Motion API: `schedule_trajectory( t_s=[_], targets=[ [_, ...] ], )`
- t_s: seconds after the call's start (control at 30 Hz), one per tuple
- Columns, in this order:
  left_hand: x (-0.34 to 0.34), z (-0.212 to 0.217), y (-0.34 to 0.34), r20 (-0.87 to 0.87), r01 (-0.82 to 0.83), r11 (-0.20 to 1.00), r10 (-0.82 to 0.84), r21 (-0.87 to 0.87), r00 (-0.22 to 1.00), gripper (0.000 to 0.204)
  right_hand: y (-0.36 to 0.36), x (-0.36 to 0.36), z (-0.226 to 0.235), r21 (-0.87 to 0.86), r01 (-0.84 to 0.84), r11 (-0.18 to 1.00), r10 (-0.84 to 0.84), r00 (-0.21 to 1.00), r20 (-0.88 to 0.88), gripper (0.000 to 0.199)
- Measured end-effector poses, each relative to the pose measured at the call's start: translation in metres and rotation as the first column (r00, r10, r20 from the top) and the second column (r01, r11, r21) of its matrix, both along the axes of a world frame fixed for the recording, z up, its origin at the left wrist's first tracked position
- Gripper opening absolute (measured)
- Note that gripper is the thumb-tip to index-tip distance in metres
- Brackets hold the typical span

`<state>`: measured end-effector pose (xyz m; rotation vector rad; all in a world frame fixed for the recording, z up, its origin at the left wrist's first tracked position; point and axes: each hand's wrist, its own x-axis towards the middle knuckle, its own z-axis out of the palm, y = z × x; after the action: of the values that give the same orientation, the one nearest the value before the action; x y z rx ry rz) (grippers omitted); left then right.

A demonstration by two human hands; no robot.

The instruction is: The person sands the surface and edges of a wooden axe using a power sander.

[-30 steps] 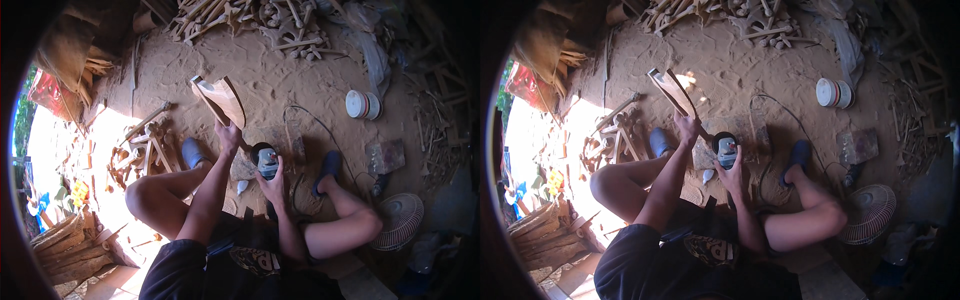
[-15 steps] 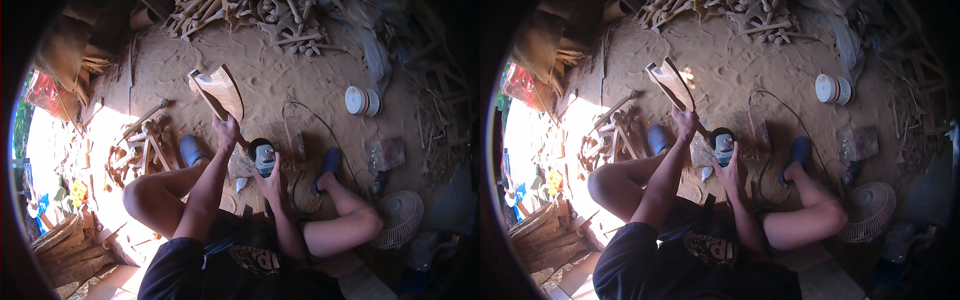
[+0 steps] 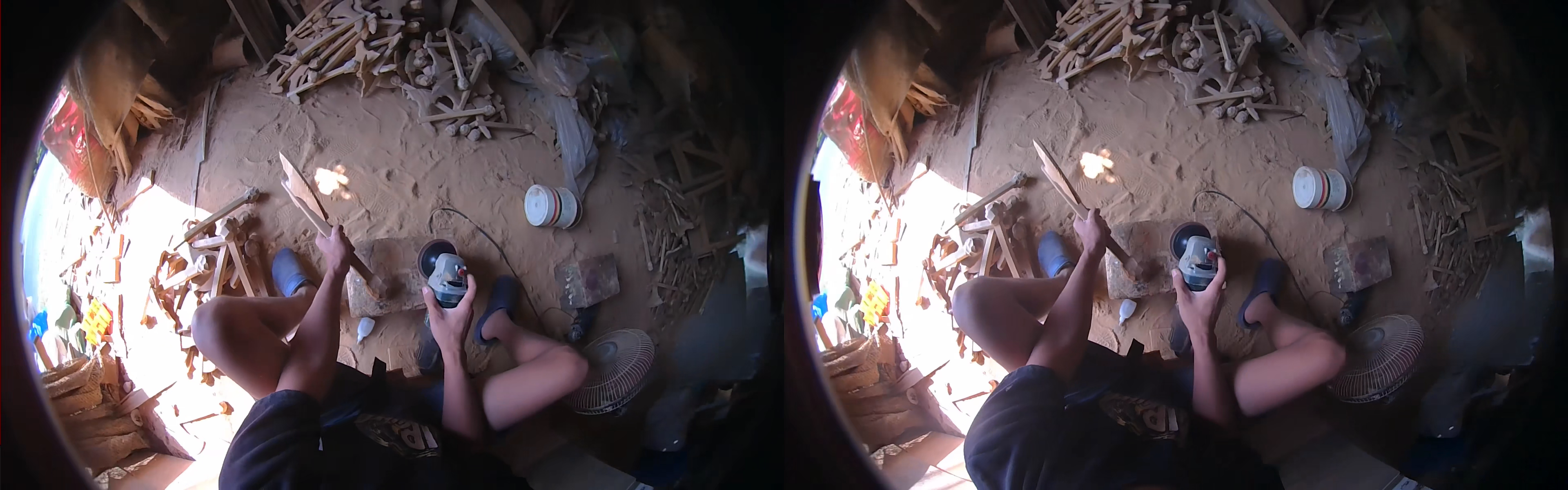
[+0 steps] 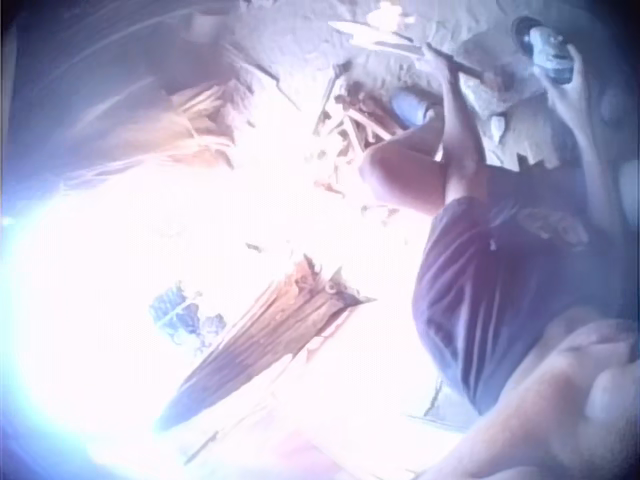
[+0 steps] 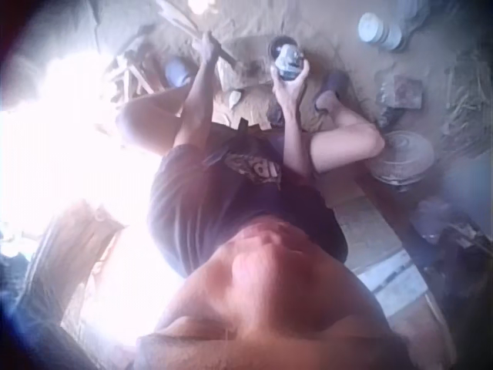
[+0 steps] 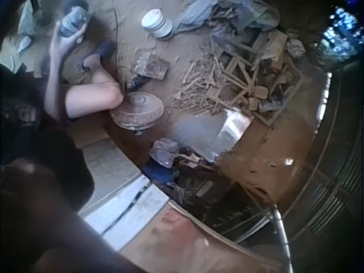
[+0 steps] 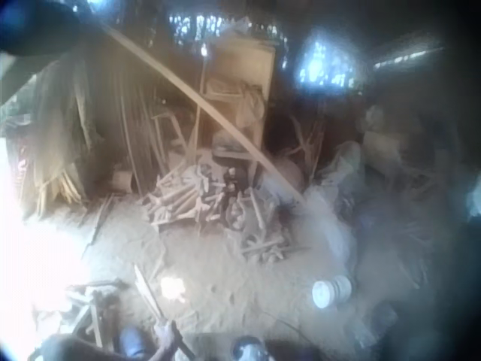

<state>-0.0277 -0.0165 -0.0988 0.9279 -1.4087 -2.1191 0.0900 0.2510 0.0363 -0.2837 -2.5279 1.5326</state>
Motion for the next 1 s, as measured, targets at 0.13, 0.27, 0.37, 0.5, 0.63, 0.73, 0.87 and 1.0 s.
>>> schedule_trajectory(
  t_s=[0.13,0.27,0.37,0.5,0.63,0.73,0.87,1.0],
  targets=[
    [-0.010,0.021,-0.002,0.021,-0.004,0.995,0.002,0.099,1.000,0.019,0.051,-0.024,0.004,-0.175,0.044,0.984,-0.084,0.971,-0.224,0.077],
    [-0.011,0.061,-0.021,0.042,0.020,0.996,-0.024,0.086,0.999,0.018,0.072,-0.036,0.097,-0.736,0.032,0.676,0.005,0.999,0.047,0.046],
    [-0.012,0.100,-0.029,-0.023,0.036,0.995,-0.038,-0.094,0.999,0.019,0.104,-0.048,0.141,-0.846,-0.071,0.529,0.110,0.994,-0.014,0.048],
    [-0.017,0.169,-0.017,-0.148,0.157,0.981,-0.173,-0.111,0.974,0.025,0.136,-0.045,0.203,-0.862,-0.267,0.432,0.137,0.964,-0.229,0.053],
    [-0.005,0.220,-0.010,-0.143,0.302,0.923,-0.341,-0.237,0.929,0.026,0.145,-0.052,0.232,-0.845,-0.346,0.407,0.098,0.937,-0.337,0.050],
    [0.010,0.248,-0.003,-0.131,0.393,0.856,-0.456,-0.335,0.880,0.032,0.141,-0.065,0.243,-0.820,-0.400,0.409,0.087,0.912,-0.402,0.049],
    [0.027,0.273,-0.001,-0.110,0.424,0.803,-0.508,-0.419,0.854,0.039,0.136,-0.093,0.227,-0.867,-0.396,0.304,0.119,0.918,-0.378,0.052],
    [0.039,0.288,-0.013,0.007,0.473,0.688,-0.563,-0.550,0.826,0.040,0.120,-0.103,0.185,-0.882,-0.390,0.264,0.082,0.920,-0.382,0.047]
  ],
)
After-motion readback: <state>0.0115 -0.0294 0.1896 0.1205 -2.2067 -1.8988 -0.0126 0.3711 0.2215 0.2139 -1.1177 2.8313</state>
